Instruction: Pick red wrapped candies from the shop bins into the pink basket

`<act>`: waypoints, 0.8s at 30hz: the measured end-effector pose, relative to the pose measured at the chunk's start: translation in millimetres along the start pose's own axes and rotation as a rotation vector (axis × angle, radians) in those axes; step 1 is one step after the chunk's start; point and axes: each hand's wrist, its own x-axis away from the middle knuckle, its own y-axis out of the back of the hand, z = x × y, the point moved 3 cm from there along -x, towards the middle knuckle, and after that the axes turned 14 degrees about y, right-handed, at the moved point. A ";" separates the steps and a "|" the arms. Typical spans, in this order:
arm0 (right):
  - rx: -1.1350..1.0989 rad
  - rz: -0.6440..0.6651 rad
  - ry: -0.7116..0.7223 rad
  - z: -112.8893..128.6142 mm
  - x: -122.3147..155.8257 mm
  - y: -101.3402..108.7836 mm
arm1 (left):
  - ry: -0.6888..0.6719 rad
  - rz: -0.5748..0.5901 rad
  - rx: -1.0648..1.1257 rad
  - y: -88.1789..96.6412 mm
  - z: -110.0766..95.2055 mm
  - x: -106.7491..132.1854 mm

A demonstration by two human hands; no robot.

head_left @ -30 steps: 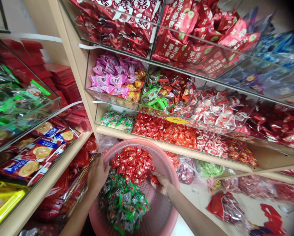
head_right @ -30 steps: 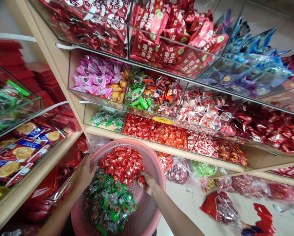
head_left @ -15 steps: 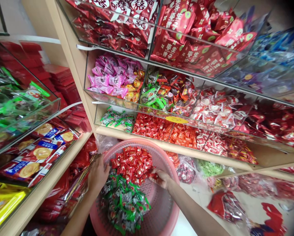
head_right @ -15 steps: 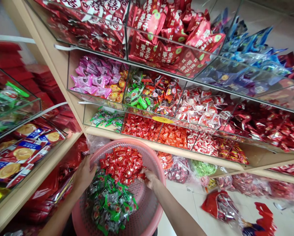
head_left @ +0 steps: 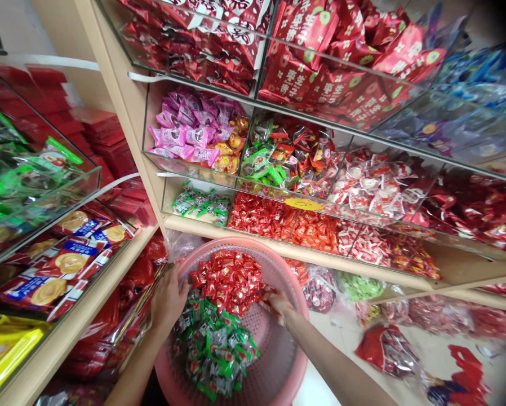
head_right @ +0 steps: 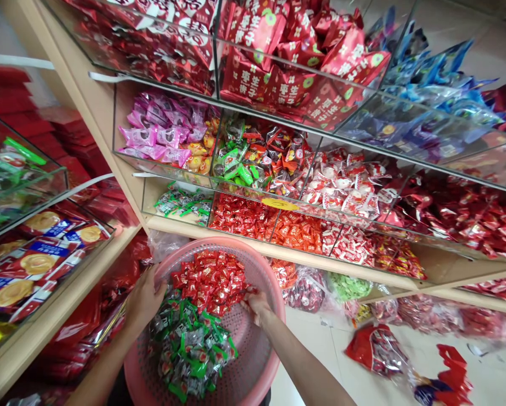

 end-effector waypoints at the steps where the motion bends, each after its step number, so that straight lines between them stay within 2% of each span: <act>1: -0.015 -0.016 -0.008 1.7 1.9 -1.0 | 0.002 0.000 -0.001 -0.2 0.2 0.0; 9: -0.026 -0.004 0.051 13.4 12.7 -1.4 | 0.005 -0.002 0.009 0.2 -0.6 0.1; 14: -0.097 -0.010 -0.067 7.2 18.2 -0.3 | 0.004 0.006 0.001 -0.3 -0.3 0.2; 18: -0.128 -0.003 -0.103 4.2 15.8 -3.6 | 0.006 0.001 -0.004 -0.1 -0.1 0.1; 24: -0.045 0.034 -0.015 5.9 12.5 -1.2 | -0.003 -0.003 0.006 0.1 0.2 0.5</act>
